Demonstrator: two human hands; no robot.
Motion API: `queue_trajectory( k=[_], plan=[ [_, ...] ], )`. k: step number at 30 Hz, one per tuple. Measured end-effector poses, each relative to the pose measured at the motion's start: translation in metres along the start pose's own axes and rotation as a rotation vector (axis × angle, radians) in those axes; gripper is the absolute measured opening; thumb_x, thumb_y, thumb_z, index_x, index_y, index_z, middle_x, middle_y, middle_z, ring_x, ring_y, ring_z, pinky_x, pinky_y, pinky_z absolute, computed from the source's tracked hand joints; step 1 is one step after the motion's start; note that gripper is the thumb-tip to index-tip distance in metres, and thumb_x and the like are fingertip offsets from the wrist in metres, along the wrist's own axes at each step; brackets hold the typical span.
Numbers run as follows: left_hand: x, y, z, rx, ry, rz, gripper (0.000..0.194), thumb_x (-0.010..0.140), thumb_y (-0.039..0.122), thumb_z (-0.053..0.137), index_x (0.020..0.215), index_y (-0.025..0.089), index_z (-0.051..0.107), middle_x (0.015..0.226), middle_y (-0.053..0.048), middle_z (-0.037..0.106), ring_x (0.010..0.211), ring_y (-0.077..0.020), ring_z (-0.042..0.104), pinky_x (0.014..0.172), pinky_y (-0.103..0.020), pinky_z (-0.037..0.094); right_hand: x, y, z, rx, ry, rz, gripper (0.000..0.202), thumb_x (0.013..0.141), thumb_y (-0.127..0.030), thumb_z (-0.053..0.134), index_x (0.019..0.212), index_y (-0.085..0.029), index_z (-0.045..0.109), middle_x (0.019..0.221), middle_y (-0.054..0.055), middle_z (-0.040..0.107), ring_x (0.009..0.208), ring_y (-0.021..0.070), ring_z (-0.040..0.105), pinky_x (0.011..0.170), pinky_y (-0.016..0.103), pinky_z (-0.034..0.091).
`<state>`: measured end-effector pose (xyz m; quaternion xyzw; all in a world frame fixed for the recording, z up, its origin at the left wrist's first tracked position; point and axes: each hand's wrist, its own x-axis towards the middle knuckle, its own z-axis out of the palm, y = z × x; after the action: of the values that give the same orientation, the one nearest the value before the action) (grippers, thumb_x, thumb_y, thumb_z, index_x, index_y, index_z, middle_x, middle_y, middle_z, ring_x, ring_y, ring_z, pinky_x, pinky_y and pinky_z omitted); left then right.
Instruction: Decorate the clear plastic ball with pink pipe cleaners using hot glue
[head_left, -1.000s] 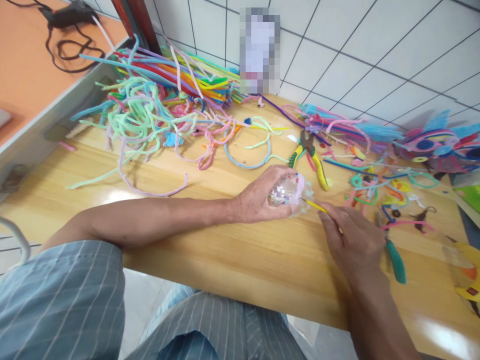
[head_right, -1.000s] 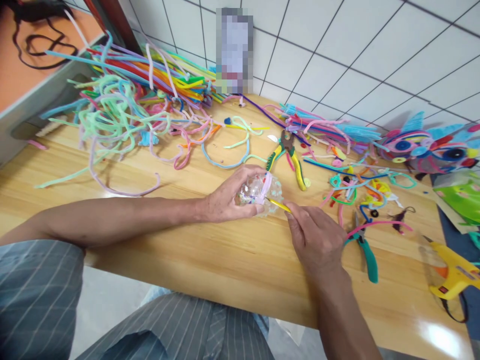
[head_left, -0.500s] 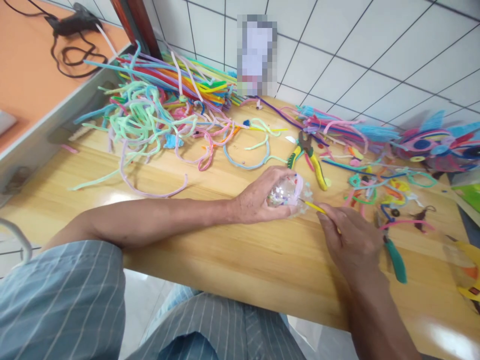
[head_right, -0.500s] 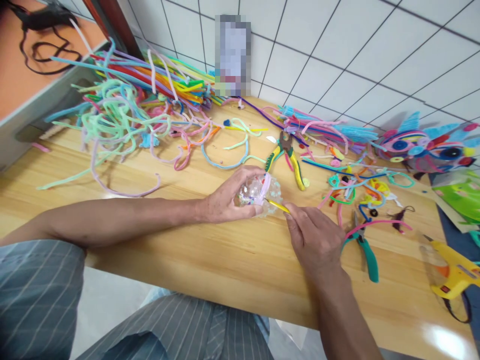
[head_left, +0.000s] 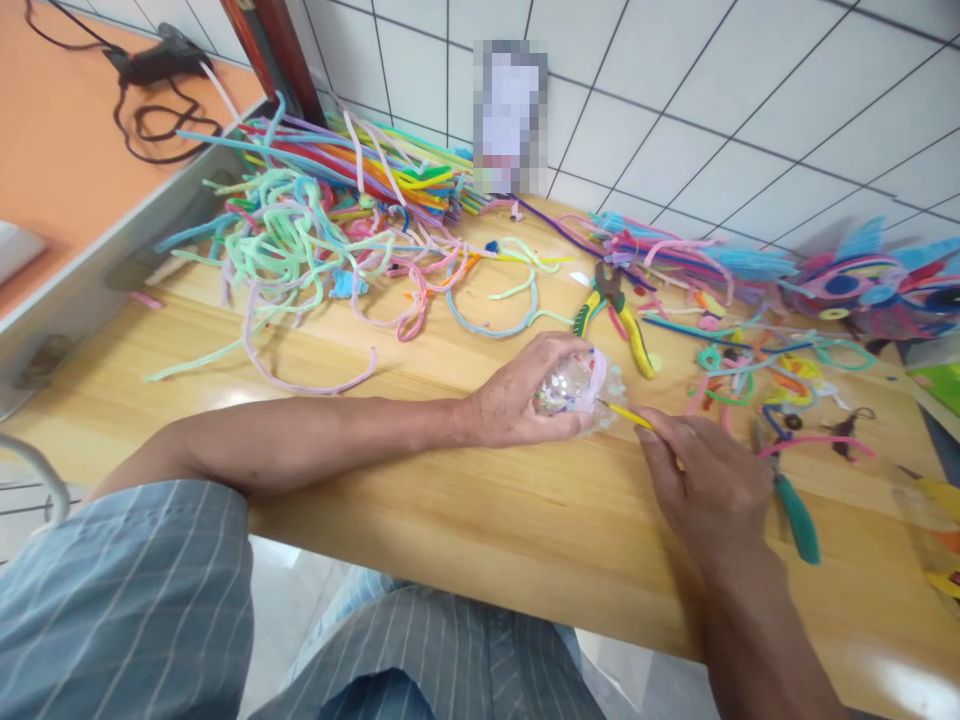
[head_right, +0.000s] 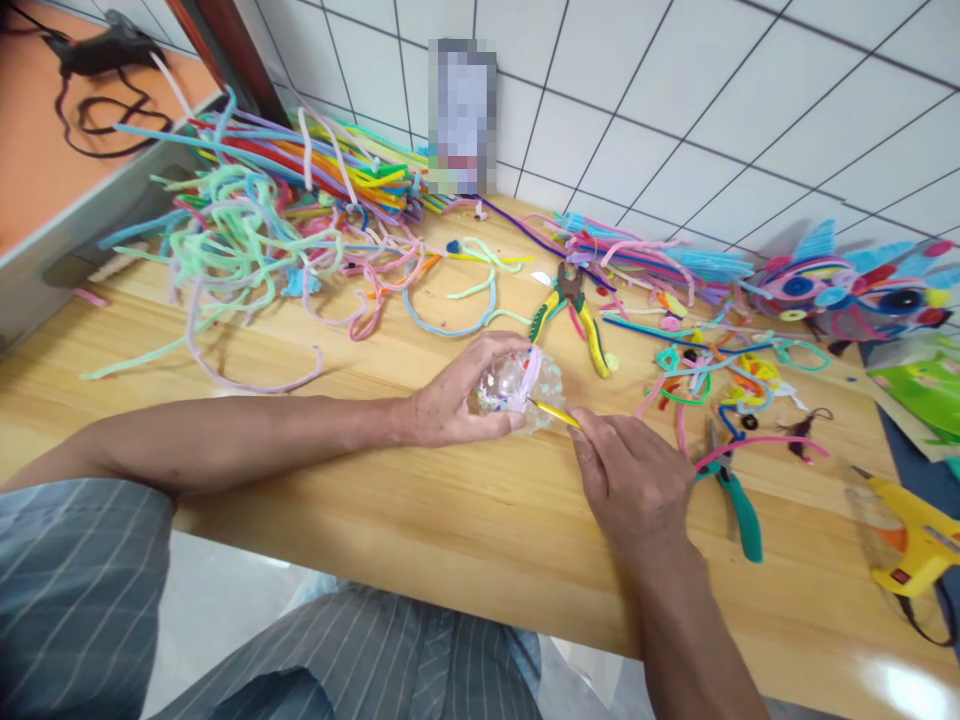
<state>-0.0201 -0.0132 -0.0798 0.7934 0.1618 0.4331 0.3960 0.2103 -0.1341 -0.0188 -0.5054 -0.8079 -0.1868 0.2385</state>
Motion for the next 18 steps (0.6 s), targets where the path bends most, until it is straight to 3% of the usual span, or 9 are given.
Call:
queue_trajectory(
  k=[18],
  plan=[
    [0.0007,0.0008,0.0002,-0.003,-0.006,-0.020,0.069,0.087,0.043,0.078,0.146,0.021,0.049,0.144,-0.018,0.061,0.136,-0.0322,0.061,0.117,-0.052,0.051,0.0011,-0.0012,0.0003,0.013,0.005,0.014,0.037,0.097,-0.012,0.070,0.132,-0.024,0.073,0.090,0.003,0.081,0.075,0.0190,0.076,0.069,0.030,0.055]
  ],
)
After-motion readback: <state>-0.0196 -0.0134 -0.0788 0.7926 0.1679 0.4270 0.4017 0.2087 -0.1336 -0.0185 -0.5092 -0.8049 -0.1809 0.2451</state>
